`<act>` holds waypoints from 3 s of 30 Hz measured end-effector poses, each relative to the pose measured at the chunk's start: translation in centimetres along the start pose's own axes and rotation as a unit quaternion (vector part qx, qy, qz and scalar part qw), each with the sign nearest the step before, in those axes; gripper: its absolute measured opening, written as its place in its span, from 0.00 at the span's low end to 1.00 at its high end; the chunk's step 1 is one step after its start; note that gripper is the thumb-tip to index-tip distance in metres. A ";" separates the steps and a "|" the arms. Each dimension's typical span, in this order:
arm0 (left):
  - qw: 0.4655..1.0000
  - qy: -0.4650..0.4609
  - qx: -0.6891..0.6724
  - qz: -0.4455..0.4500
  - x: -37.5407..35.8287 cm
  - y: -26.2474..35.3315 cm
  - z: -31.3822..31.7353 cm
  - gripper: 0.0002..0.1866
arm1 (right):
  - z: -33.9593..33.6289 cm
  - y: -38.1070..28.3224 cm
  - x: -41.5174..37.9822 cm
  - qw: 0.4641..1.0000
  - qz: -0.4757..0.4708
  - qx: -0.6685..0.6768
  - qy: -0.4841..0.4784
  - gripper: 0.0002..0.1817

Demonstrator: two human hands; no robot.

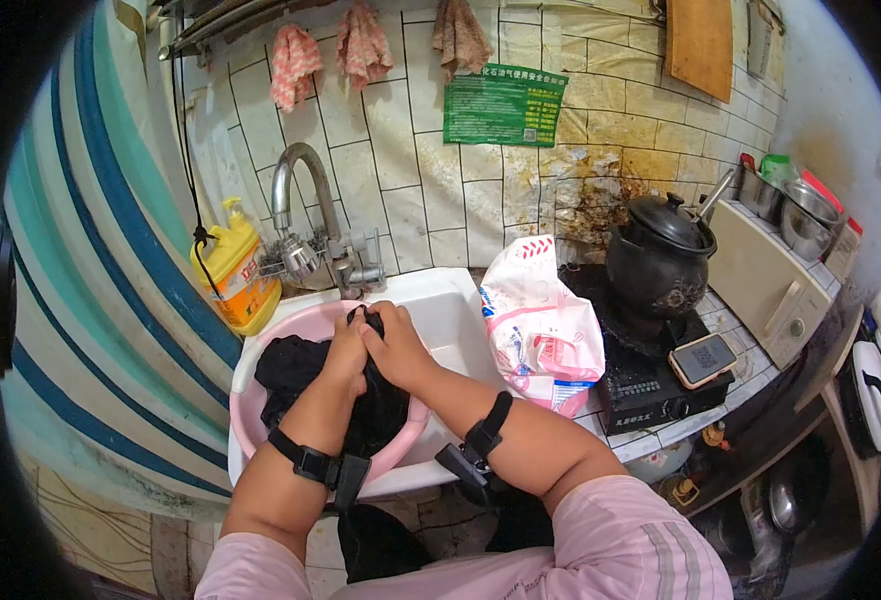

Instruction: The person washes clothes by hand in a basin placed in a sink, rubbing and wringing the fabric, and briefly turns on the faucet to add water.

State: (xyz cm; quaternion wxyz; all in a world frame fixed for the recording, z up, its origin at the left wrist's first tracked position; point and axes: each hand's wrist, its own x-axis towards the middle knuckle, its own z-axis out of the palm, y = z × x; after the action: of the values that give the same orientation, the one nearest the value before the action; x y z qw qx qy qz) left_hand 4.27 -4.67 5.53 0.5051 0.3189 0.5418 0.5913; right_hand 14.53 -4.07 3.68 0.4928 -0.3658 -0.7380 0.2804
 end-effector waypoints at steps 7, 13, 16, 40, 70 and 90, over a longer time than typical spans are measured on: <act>0.996 -0.079 0.032 0.039 -1.1 0.4 0.4 0.17 | -0.9 -0.5 1.2 0.997 0.078 0.000 0.026 0.13; 0.977 -0.089 0.154 0.115 -1.8 1.4 -0.1 0.18 | -0.3 2.7 1.6 0.980 0.159 0.122 0.005 0.16; 0.975 -0.066 0.122 0.175 -1.3 1.0 0.0 0.17 | -0.4 3.3 1.7 0.972 0.177 0.154 -0.024 0.22; 0.990 -0.078 -0.097 0.069 -2.6 4.8 1.8 0.28 | -1.9 3.2 2.0 0.982 0.111 0.120 0.091 0.14; 0.976 -0.164 -0.134 -0.055 -2.6 1.5 2.1 0.17 | -2.4 0.2 1.7 0.988 0.114 0.035 0.096 0.22; 0.984 -0.148 -0.049 -0.083 -0.8 -0.3 1.6 0.22 | -2.5 -0.9 1.0 0.993 -0.039 -0.078 0.075 0.17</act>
State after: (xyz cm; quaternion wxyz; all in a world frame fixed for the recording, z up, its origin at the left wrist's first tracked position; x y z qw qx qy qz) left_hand 6.05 -4.94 5.74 0.6421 0.3315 0.4564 0.5192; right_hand 16.38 -3.61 5.79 0.5275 -0.3943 -0.7321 0.1739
